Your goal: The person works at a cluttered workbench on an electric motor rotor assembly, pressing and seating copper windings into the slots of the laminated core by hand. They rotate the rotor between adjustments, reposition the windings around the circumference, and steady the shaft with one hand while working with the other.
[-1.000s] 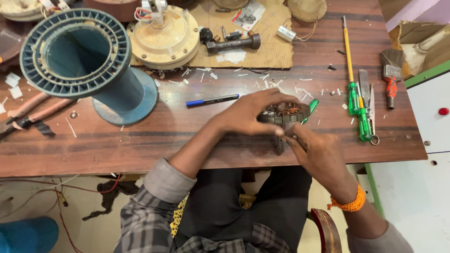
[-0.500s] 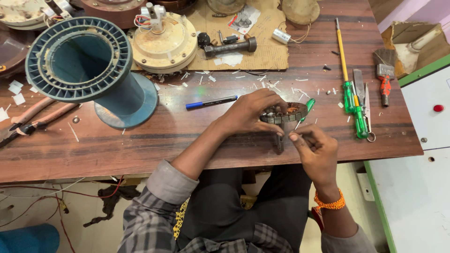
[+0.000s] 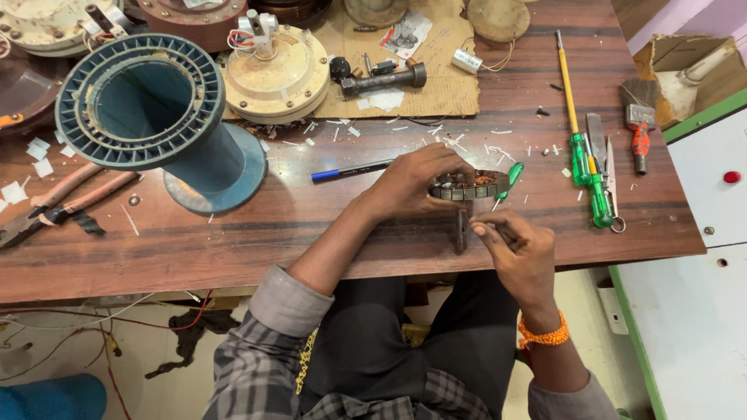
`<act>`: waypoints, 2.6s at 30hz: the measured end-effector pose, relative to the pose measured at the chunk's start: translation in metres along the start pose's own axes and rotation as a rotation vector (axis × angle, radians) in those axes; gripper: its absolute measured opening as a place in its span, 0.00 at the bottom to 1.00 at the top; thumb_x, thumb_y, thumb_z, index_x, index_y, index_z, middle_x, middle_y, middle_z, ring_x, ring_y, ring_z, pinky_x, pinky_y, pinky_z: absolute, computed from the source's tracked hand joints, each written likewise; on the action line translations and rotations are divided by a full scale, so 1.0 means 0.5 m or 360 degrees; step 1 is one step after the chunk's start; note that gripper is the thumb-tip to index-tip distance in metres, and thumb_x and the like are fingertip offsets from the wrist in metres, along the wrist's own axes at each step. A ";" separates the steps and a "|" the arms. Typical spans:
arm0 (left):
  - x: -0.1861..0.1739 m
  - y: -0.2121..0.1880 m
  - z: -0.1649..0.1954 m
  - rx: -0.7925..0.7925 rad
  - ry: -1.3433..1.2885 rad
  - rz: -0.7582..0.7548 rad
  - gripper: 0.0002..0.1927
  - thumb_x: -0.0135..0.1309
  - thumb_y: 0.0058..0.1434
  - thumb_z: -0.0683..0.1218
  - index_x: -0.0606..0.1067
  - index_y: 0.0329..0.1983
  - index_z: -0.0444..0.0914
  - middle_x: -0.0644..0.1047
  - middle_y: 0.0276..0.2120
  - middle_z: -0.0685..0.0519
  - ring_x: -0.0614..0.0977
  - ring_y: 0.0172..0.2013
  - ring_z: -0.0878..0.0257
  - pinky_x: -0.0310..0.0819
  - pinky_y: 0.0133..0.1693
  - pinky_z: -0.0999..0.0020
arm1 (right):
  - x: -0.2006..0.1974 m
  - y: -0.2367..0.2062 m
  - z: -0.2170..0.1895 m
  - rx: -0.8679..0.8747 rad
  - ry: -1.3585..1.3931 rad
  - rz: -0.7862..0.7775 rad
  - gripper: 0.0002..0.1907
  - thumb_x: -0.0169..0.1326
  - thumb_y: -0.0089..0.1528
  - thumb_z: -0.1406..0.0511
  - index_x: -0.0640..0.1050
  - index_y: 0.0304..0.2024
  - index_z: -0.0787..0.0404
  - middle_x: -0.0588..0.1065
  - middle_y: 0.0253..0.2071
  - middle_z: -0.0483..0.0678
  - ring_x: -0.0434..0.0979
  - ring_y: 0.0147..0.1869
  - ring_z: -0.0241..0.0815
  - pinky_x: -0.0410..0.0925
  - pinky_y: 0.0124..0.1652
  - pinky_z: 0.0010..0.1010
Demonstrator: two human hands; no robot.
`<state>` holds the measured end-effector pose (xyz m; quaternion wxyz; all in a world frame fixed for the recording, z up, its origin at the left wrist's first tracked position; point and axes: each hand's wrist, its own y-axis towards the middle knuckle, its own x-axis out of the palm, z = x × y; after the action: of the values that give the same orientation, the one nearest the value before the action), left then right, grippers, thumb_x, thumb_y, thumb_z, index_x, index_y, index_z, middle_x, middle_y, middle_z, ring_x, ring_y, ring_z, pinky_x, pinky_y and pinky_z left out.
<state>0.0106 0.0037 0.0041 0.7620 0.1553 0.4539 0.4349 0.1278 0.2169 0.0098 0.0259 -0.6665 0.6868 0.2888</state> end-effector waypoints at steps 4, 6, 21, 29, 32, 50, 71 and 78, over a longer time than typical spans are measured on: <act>-0.005 0.003 0.004 -0.0021 -0.0025 -0.0016 0.22 0.70 0.53 0.53 0.77 0.48 0.43 0.78 0.41 0.55 0.80 0.44 0.55 0.76 0.47 0.60 | 0.016 0.006 -0.012 0.0166 -0.0452 0.0044 0.04 0.64 0.62 0.71 0.84 0.40 0.65 0.76 0.21 0.47 0.64 0.22 0.29 0.56 0.24 0.25; -0.008 0.002 0.003 -0.0006 -0.0030 -0.0021 0.23 0.71 0.52 0.54 0.76 0.48 0.43 0.78 0.41 0.54 0.80 0.44 0.55 0.76 0.47 0.60 | 0.023 -0.005 -0.012 0.0144 -0.0371 0.0029 0.03 0.63 0.62 0.71 0.83 0.39 0.65 0.78 0.23 0.46 0.66 0.23 0.28 0.58 0.25 0.24; -0.008 0.001 -0.002 0.0033 -0.0027 -0.0023 0.23 0.71 0.53 0.52 0.77 0.49 0.43 0.78 0.42 0.54 0.79 0.45 0.54 0.76 0.48 0.60 | 0.028 -0.012 -0.005 0.0260 -0.0245 0.0084 0.06 0.63 0.62 0.70 0.84 0.41 0.67 0.80 0.25 0.47 0.70 0.26 0.28 0.61 0.27 0.24; -0.034 0.004 0.009 0.0071 -0.0095 -0.0121 0.25 0.70 0.53 0.52 0.76 0.53 0.42 0.79 0.45 0.52 0.79 0.47 0.52 0.74 0.50 0.58 | 0.040 -0.048 0.027 0.0190 -0.0327 0.0077 0.07 0.60 0.63 0.70 0.85 0.44 0.63 0.83 0.30 0.47 0.74 0.26 0.29 0.64 0.26 0.24; -0.042 0.003 0.021 -0.0009 -0.0122 -0.0129 0.25 0.71 0.54 0.52 0.76 0.51 0.40 0.78 0.43 0.50 0.77 0.45 0.50 0.73 0.48 0.57 | 0.059 -0.085 0.043 0.0027 -0.0373 0.0139 0.08 0.58 0.64 0.70 0.83 0.45 0.63 0.83 0.35 0.49 0.79 0.30 0.30 0.67 0.30 0.24; -0.030 0.006 0.028 0.0045 0.0183 -0.0142 0.22 0.68 0.51 0.45 0.74 0.48 0.39 0.77 0.42 0.51 0.79 0.46 0.50 0.76 0.45 0.57 | -0.058 -0.013 0.005 0.0537 0.0824 0.0314 0.08 0.54 0.67 0.73 0.80 0.43 0.74 0.63 0.21 0.35 0.52 0.21 0.23 0.47 0.23 0.23; -0.033 0.001 0.044 0.0218 0.0652 -0.0150 0.25 0.65 0.51 0.49 0.71 0.50 0.40 0.75 0.42 0.54 0.78 0.44 0.54 0.77 0.41 0.58 | -0.031 0.247 -0.005 0.0048 -0.0784 -0.0242 0.08 0.62 0.65 0.64 0.84 0.42 0.63 0.80 0.30 0.56 0.81 0.31 0.39 0.70 0.32 0.32; -0.035 -0.008 0.022 -0.0058 0.0231 -0.0052 0.26 0.69 0.52 0.58 0.71 0.46 0.42 0.76 0.40 0.52 0.78 0.41 0.53 0.75 0.39 0.59 | 0.000 0.289 0.009 -0.0239 -0.1061 -0.0490 0.07 0.66 0.61 0.62 0.86 0.39 0.58 0.79 0.29 0.58 0.79 0.27 0.54 0.70 0.31 0.40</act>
<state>0.0183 -0.0111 0.0172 0.7368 0.1021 0.5024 0.4407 -0.0081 0.2110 0.0582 0.2422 -0.6314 0.5092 0.5324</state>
